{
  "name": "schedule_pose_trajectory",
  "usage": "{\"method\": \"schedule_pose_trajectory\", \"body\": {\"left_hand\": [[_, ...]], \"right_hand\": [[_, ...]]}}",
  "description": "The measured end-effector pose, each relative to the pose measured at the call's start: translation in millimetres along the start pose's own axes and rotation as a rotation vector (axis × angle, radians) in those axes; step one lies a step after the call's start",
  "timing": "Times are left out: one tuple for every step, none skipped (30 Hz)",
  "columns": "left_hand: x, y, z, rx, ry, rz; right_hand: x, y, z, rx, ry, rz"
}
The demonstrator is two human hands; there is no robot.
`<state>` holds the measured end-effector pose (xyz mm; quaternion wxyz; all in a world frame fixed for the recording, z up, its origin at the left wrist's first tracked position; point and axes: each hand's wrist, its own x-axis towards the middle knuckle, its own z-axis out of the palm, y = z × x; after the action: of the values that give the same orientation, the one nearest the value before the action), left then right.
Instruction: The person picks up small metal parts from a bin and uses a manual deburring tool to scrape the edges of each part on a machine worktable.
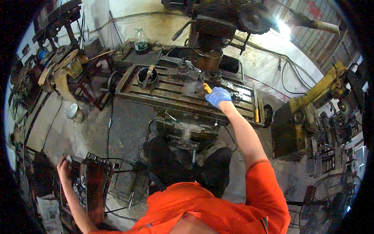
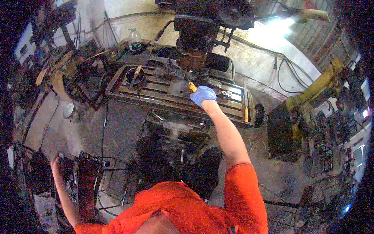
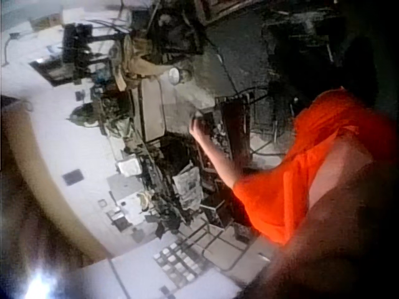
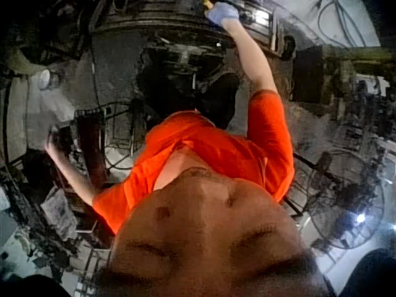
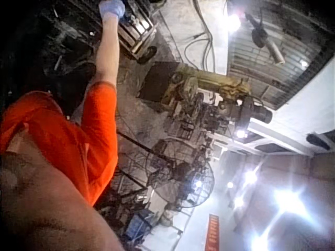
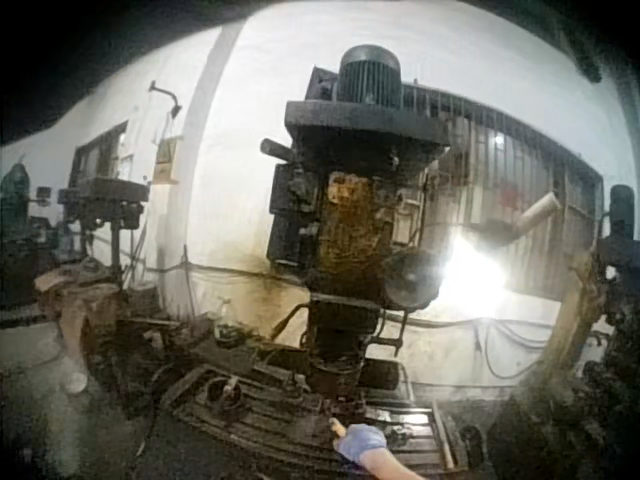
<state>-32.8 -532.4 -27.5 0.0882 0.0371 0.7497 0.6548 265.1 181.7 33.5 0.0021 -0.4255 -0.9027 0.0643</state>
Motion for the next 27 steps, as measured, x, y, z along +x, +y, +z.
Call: {"method": "schedule_pose_trajectory", "body": {"left_hand": [[-2,18,29,-0.123,-0.079,0.002],[-21,58,101,-0.141,0.010,-0.092],[-5,36,113,-0.359,-0.030,-0.044],[-19,61,175,-0.401,-0.063,-0.057],[-8,49,204,-0.534,-0.185,-0.081],[-10,47,239,-0.616,-0.283,-0.077],[-14,54,287,-0.635,-0.490,-0.109],[-21,54,321,-0.717,-0.595,-0.173],[-28,54,356,-0.738,-0.637,-0.197],[-38,53,382,-0.753,-0.665,-0.219],[-46,54,410,-0.795,-0.726,-0.225],[-54,56,435,-0.839,-0.785,-0.232],[-61,60,456,-0.815,-0.836,-0.262],[-68,67,473,-0.800,-0.898,-0.261],[-74,71,487,-0.792,-0.949,-0.271],[-78,76,499,-0.785,-0.996,-0.279],[-80,78,509,-0.732,-1.003,-0.288],[-80,78,517,-0.681,-1.007,-0.295],[-81,79,525,-0.631,-1.008,-0.303],[-83,81,532,-0.584,-1.022,-0.284],[-84,82,537,-0.538,-1.034,-0.265],[-84,84,542,-0.490,-1.047,-0.246],[-84,88,544,-0.481,-1.062,-0.249],[-82,88,550,-0.436,-1.054,-0.221],[-78,89,556,-0.389,-1.043,-0.188],[-74,91,560,-0.342,-1.033,-0.156],[-70,93,563,-0.302,-1.025,-0.127]], "right_hand": [[-10,-2,-5,0.018,-0.011,-0.011],[-26,5,-13,0.020,-0.016,-0.005],[-34,12,-9,0.025,-0.026,-0.044],[-55,20,-16,0.011,-0.030,-0.076],[-67,28,-18,-0.046,-0.158,-0.012],[-85,25,-33,-0.040,-0.328,-0.031],[-102,42,-27,0.024,-0.259,-0.069],[-128,27,-45,0.070,-0.379,-0.063],[-148,24,-48,0.170,-0.398,-0.196],[-165,3,-65,0.168,-0.483,-0.221],[-174,4,-59,0.183,-0.410,-0.312],[-184,8,-53,0.194,-0.336,-0.402],[-190,11,-53,0.167,-0.308,-0.406],[-195,13,-53,0.142,-0.281,-0.416],[-198,16,-54,0.114,-0.256,-0.429],[-198,21,-54,0.116,-0.235,-0.420],[-197,25,-52,0.117,-0.214,-0.414],[-197,28,-51,0.117,-0.194,-0.411],[-196,32,-52,0.109,-0.170,-0.406],[-195,35,-52,0.099,-0.146,-0.403],[-193,39,-52,0.090,-0.123,-0.401],[-191,41,-51,0.072,-0.132,-0.382],[-189,43,-51,0.054,-0.141,-0.362],[-187,45,-50,0.035,-0.150,-0.342],[-185,47,-50,0.028,-0.176,-0.342],[-184,49,-51,0.020,-0.202,-0.341],[-183,51,-51,0.012,-0.228,-0.339]]}}
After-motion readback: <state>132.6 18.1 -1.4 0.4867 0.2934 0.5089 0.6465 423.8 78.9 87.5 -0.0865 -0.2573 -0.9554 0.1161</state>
